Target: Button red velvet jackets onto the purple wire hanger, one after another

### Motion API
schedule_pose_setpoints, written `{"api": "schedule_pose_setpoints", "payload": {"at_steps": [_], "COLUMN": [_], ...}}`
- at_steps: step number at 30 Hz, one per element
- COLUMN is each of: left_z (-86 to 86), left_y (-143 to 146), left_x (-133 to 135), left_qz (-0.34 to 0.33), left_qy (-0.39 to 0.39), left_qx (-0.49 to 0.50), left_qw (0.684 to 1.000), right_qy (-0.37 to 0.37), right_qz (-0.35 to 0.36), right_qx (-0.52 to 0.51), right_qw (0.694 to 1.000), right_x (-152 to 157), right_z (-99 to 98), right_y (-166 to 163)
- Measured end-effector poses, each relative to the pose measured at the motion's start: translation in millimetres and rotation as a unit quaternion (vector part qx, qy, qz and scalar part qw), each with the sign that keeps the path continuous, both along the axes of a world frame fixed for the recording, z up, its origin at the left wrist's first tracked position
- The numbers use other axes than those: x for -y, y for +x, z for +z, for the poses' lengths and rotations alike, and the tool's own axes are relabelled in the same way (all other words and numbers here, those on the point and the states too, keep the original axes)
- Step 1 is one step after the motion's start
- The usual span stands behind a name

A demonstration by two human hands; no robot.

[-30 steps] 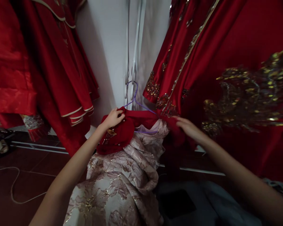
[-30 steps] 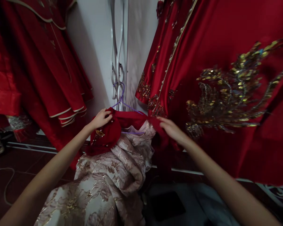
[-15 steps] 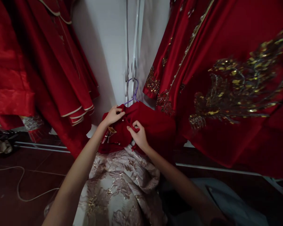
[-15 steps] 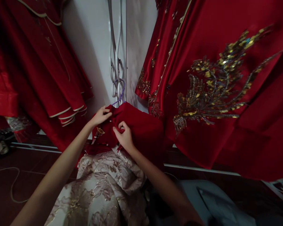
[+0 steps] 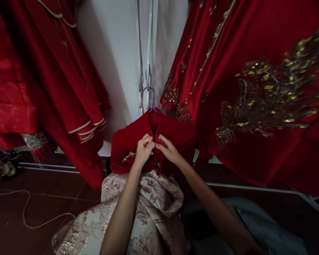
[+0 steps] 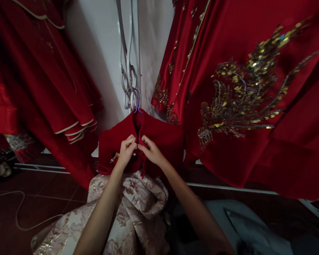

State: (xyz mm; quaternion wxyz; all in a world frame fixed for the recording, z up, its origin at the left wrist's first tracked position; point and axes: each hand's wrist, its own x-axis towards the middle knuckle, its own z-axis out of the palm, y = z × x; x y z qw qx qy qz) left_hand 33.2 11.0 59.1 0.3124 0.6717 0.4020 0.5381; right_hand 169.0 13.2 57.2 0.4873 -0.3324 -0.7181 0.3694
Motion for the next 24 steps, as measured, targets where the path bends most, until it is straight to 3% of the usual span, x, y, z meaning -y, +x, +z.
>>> {"api": "schedule_pose_setpoints", "payload": {"at_steps": [2, 4, 9, 12, 15, 19, 22, 24], "left_z": [2.3, -2.5, -25.6, -23.5, -6.8, 10.1, 0.0, -14.5], "left_y": [-1.2, -1.0, 13.9, 3.4, -28.6, -58.1, -45.6, -27.0], "left_x": [0.0, 5.4, 19.3, 19.0, 22.5, 34.1, 35.6, 32.0], "left_qz": [-0.035, -0.026, 0.127, 0.185, 0.208, 0.293, 0.314, 0.265], "left_qy": [-0.039, -0.049, 0.018, 0.058, 0.101, 0.132, 0.119, 0.101], "left_qx": [0.042, 0.091, 0.135, 0.109, 0.065, 0.101, 0.127, 0.104], "left_qw": [0.998, 0.994, 0.982, 0.975, 0.971, 0.941, 0.933, 0.953], "right_qy": [-0.027, -0.056, -0.150, -0.196, -0.182, -0.145, -0.106, -0.072], "right_qz": [0.050, 0.079, 0.038, -0.002, -0.012, -0.034, -0.043, -0.032], "right_qx": [0.003, -0.009, -0.134, -0.197, -0.210, -0.225, -0.197, -0.140], "right_qw": [0.998, 0.995, 0.979, 0.961, 0.961, 0.963, 0.974, 0.987], "right_x": [-0.1, 1.3, 2.0, -1.4, -3.6, -2.7, -0.4, 1.3], "right_z": [3.3, 2.8, -10.3, -16.8, -17.3, -13.9, -14.2, -16.4], "right_y": [0.1, -0.7, -9.0, -4.8, 10.1, 24.3, 16.1, 4.1]}}
